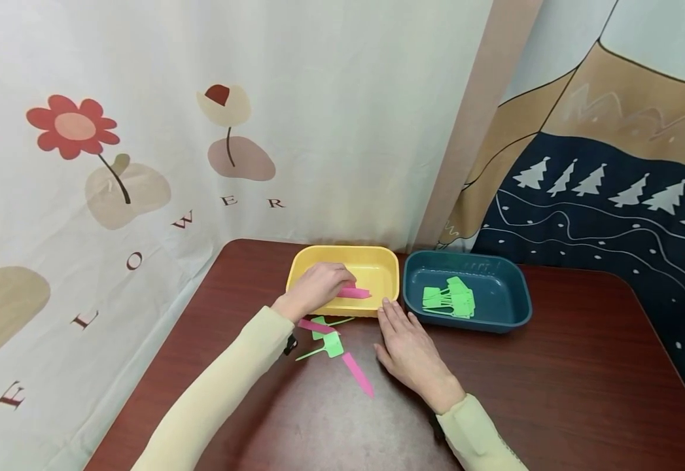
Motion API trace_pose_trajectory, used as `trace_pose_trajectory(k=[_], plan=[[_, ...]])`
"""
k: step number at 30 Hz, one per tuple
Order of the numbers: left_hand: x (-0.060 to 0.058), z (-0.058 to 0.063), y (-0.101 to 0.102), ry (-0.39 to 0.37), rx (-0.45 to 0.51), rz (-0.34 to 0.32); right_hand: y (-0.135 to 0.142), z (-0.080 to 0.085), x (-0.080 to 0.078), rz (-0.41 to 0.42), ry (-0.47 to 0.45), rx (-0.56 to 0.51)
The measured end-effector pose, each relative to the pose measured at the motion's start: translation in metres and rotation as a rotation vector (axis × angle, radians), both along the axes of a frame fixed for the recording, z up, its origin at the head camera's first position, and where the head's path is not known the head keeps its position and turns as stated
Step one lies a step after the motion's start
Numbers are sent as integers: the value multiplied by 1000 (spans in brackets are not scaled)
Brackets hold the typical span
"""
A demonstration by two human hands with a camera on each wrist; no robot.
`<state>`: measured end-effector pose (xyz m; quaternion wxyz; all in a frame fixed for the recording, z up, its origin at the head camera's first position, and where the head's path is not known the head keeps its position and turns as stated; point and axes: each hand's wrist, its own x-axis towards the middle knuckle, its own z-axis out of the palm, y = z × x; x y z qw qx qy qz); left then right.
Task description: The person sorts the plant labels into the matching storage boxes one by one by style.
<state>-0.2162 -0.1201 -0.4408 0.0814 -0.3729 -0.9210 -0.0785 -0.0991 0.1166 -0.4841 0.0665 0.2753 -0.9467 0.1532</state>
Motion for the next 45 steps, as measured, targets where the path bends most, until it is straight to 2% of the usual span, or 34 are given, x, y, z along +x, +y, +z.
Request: trace_pose_trajectory(k=[3,5,15,23,25,29,35,41,45], plan=[[-6,-6,6,-57,-31,82,0,0,0,-2,-2,5],[-9,-10,9,-77,-42,104,0,1,1,-4,-3,5],[-20,-23,16,-177,-58,140,-2,2,1,-9,-17,20],[-21,-26,17,-229,-64,153,-3,2,2,-12,-20,27],[-19,-26,17,-219,-57,146,-3,2,2,-11,-20,25],[-16,-23,16,-150,-43,122,-2,2,2,-11,-17,29],[-7,-10,13,-79,16,100,-1,1,2,-6,4,30],[12,-2,6,-28,90,35,-1,0,2,-1,23,18],[25,-2,0,10,121,27,-1,0,2,-2,15,11]])
